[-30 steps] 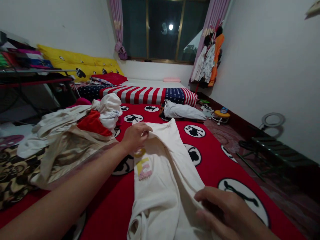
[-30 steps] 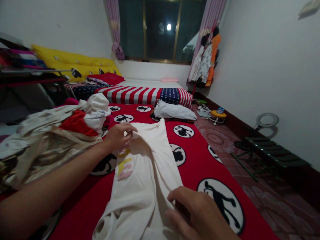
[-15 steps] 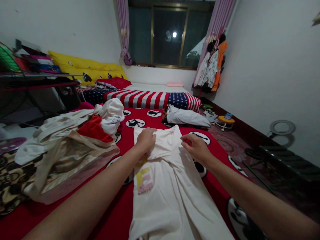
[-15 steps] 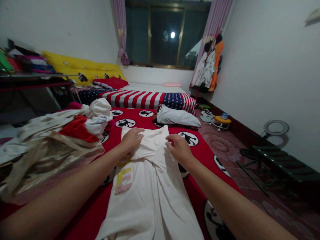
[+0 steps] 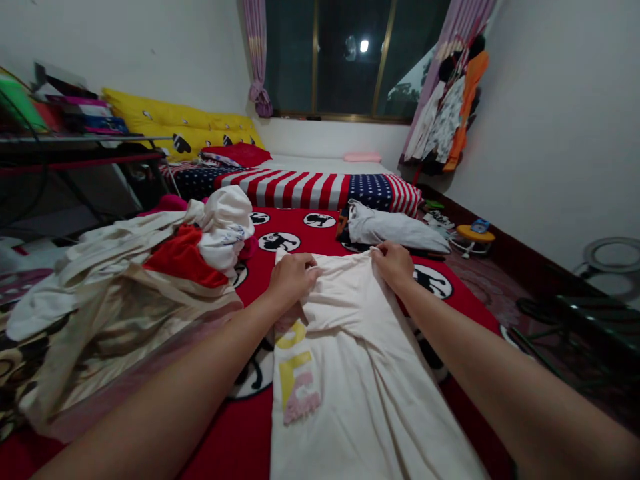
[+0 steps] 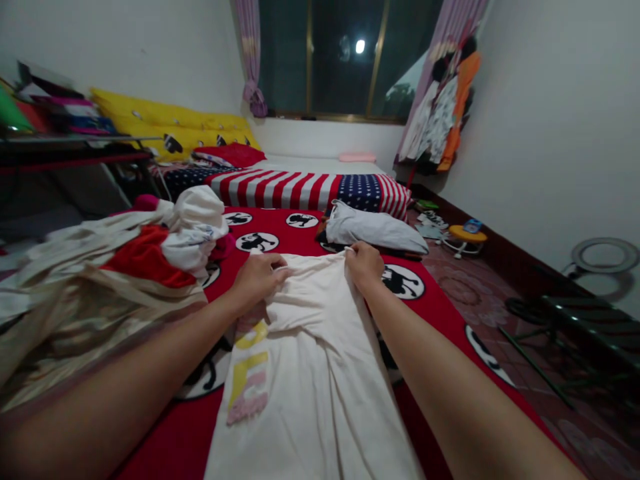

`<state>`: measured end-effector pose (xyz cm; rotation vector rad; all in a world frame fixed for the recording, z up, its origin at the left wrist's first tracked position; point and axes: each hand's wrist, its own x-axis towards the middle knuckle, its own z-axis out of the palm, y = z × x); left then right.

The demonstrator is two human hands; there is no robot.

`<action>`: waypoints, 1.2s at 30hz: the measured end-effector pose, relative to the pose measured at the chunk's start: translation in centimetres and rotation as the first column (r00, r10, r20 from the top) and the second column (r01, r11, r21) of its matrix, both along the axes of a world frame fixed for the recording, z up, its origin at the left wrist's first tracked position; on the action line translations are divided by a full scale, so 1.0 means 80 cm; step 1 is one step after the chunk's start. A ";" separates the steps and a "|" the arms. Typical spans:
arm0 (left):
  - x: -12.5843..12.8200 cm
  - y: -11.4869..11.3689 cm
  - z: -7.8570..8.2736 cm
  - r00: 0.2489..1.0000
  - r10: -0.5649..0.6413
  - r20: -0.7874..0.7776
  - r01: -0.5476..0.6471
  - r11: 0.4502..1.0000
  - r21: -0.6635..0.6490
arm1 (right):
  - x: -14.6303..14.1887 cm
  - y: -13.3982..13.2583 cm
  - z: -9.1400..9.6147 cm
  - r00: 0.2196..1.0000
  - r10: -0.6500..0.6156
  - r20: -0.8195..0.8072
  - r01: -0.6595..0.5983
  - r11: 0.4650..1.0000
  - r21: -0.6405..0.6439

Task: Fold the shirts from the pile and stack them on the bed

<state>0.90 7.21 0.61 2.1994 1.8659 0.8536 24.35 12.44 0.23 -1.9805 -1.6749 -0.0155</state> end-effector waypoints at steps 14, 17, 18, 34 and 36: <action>0.011 -0.024 -0.006 0.867 -0.455 -0.202 0.466 0.885 0.009 | -0.006 -0.049 -0.007 0.816 0.494 0.299 -0.546 0.830 0.118; 0.019 -0.027 -0.025 0.812 -0.485 -0.324 0.443 0.874 -0.198 | -0.001 -0.060 -0.025 0.749 0.587 0.306 -0.563 0.808 -0.172; 0.018 -0.028 -0.030 0.813 -0.472 -0.342 0.424 0.881 -0.209 | 0.002 -0.064 -0.028 0.755 0.581 0.305 -0.543 0.814 -0.208; -0.084 -0.237 0.016 0.483 -0.875 -0.027 0.833 0.469 -0.295 | 0.122 -0.328 -0.008 0.381 0.898 0.222 -0.875 0.427 -0.226; -0.070 -0.248 0.016 0.420 -0.908 -0.012 0.879 0.409 -0.246 | 0.106 -0.334 -0.001 0.302 0.936 0.181 -0.909 0.340 -0.240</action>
